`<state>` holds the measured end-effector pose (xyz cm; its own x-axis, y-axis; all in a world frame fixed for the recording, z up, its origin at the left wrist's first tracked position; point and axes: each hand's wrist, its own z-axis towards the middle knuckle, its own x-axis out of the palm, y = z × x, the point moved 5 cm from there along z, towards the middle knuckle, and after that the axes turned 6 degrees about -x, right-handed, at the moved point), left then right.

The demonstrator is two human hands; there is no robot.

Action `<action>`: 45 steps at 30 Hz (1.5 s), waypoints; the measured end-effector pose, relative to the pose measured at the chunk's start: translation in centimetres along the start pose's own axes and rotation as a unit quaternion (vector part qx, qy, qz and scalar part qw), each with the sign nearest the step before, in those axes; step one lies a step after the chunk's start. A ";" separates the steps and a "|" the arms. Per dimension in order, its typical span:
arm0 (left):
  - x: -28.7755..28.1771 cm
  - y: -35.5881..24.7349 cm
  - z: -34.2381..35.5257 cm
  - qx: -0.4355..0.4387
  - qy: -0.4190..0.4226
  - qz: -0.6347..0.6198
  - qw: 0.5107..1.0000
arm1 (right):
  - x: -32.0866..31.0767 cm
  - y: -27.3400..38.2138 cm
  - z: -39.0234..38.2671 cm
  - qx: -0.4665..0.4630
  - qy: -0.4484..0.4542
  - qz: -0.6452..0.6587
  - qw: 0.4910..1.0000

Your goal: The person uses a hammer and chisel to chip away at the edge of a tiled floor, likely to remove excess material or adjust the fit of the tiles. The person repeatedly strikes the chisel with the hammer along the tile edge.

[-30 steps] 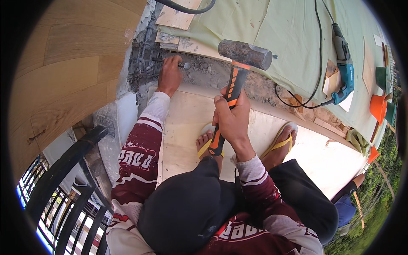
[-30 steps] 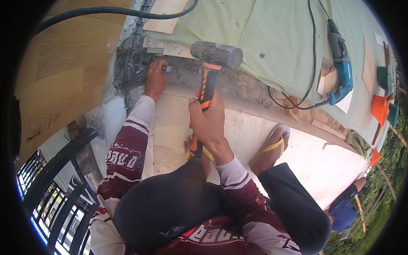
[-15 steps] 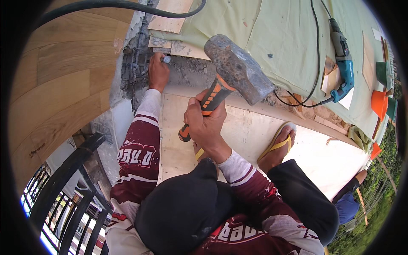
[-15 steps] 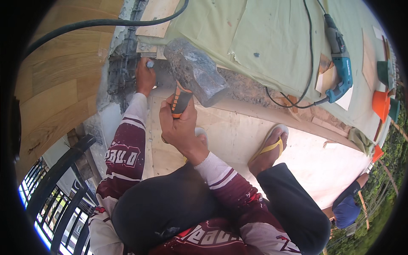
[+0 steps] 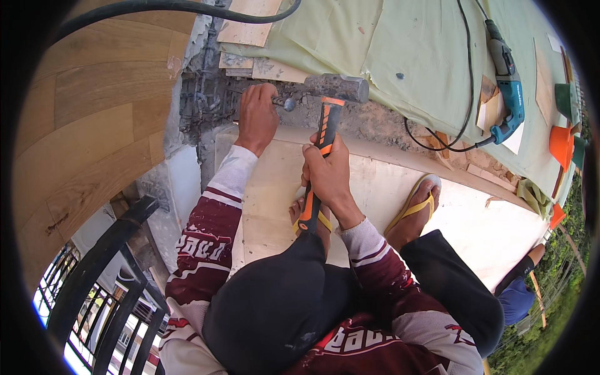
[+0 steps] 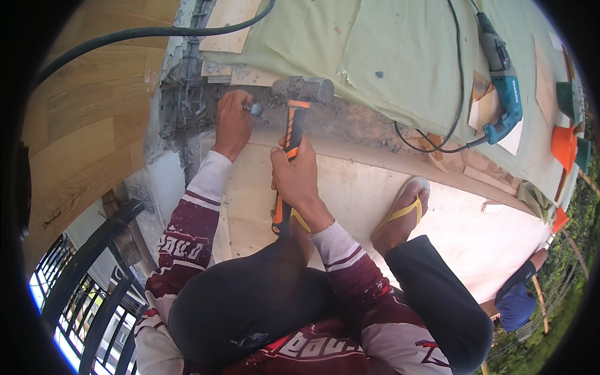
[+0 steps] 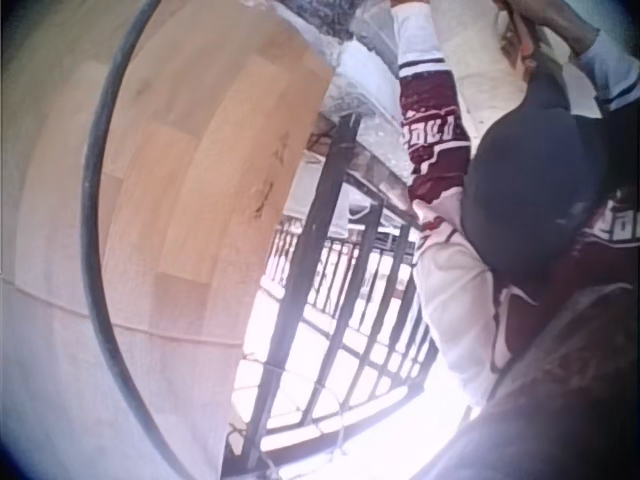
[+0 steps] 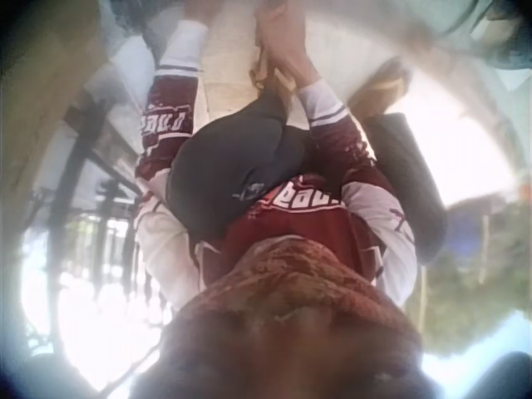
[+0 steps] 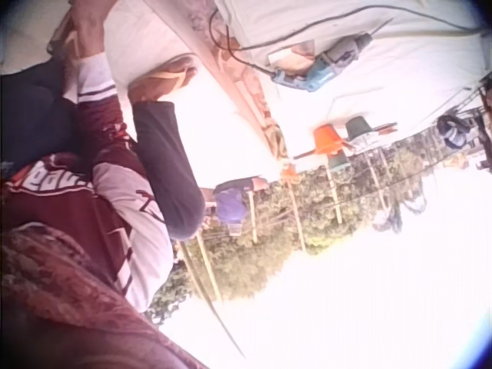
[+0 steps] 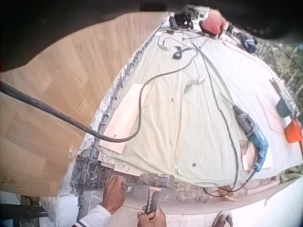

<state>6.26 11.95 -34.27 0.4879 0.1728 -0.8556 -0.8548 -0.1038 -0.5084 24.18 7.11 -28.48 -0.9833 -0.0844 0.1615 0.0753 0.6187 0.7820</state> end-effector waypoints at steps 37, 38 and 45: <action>4.3 8.6 0.3 -0.057 0.100 0.031 0.993 | 2.6 -4.7 -1.0 0.037 0.005 0.030 0.999; 4.5 8.8 0.1 -0.080 0.116 0.013 0.990 | 1.5 -3.3 -1.8 0.031 -0.002 0.061 0.998; 4.8 9.3 -0.3 -0.051 0.081 0.015 0.995 | -1.0 4.7 -2.1 -0.212 -0.150 0.269 0.927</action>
<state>0.73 11.53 -43.09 0.4922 0.0083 -0.8704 -0.8509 -0.2065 -0.4831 25.89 8.44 -23.74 -0.7818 0.4075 0.4719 0.5640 0.1394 0.8140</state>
